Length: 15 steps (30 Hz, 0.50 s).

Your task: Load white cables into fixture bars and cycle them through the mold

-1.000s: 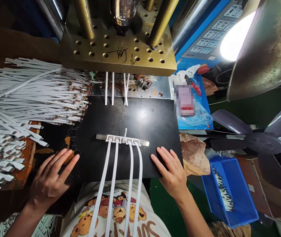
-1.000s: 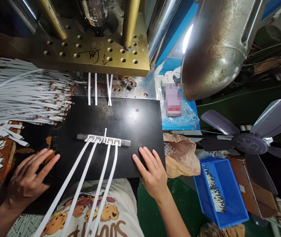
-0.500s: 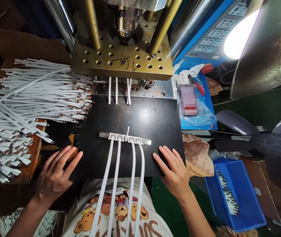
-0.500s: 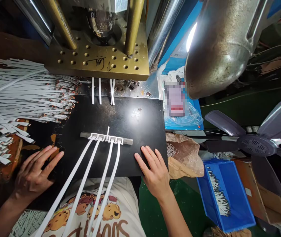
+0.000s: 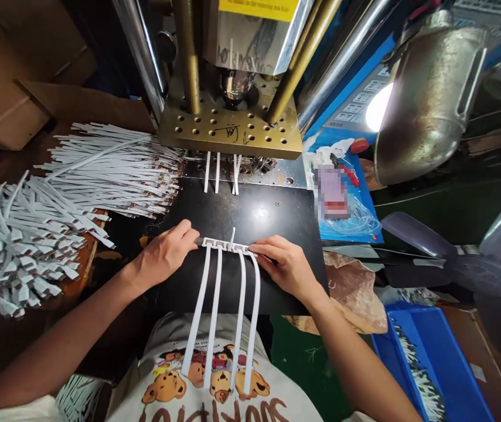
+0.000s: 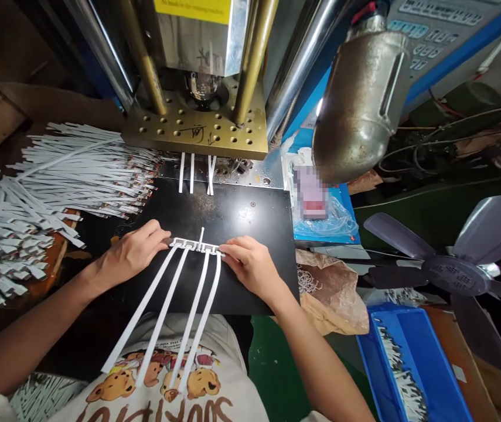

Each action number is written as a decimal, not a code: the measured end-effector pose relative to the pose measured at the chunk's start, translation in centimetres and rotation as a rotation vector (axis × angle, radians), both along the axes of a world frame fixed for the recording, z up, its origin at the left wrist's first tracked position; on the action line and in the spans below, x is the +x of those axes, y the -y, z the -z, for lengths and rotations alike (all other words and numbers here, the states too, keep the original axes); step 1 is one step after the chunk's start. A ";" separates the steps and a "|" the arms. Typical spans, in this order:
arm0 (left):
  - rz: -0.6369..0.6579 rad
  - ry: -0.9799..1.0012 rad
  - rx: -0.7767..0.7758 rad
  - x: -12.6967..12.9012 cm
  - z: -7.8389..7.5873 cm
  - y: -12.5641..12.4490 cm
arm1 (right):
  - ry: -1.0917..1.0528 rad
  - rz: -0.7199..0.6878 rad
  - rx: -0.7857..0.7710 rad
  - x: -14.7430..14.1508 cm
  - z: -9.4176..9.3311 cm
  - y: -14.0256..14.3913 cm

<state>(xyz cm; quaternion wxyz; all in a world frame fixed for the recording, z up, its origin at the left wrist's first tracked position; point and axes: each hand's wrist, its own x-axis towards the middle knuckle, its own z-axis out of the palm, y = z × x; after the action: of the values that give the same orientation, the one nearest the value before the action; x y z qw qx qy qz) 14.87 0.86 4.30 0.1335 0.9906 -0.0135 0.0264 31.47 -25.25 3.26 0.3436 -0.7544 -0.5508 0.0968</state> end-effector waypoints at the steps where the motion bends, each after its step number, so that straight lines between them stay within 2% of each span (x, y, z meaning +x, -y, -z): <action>1: 0.013 -0.035 -0.026 0.2 -0.2 -0.1 | -0.047 -0.053 -0.019 0.8 -0.1 -0.5; 4: 0.074 -0.085 -0.049 0.2 -0.7 -0.1 | -0.245 -0.201 -0.083 2.9 -0.1 -3.7; 5: 0.084 -0.086 -0.045 0.1 -0.9 0.0 | -0.309 -0.196 -0.096 3.4 0.2 -5.4; 7: 0.079 -0.077 -0.039 0.0 -1.1 0.3 | -0.400 -0.060 -0.088 4.2 0.6 -9.5; 9: 0.054 -0.078 -0.034 -0.1 -1.2 0.5 | -0.399 0.190 -0.021 5.2 0.7 -12.8; 10: 0.042 -0.080 -0.031 -0.2 -1.2 0.6 | -0.368 0.297 0.011 5.7 0.6 -13.5; 12: 0.027 -0.081 -0.028 -0.6 -1.1 0.7 | -0.306 0.432 0.049 6.4 0.5 -12.3; 13: 0.022 -0.075 -0.028 -0.8 -0.9 0.8 | -0.289 0.485 0.061 6.6 0.7 -10.3; 15: 0.014 -0.057 -0.029 -1.2 -0.5 0.9 | -0.309 0.626 0.096 6.4 1.6 -4.1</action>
<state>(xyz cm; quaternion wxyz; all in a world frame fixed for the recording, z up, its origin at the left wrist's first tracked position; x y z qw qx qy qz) 13.68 -0.08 4.76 0.1484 0.9888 -0.0163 -0.0028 37.83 -21.15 1.71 0.4709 -0.8461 -0.2385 0.0739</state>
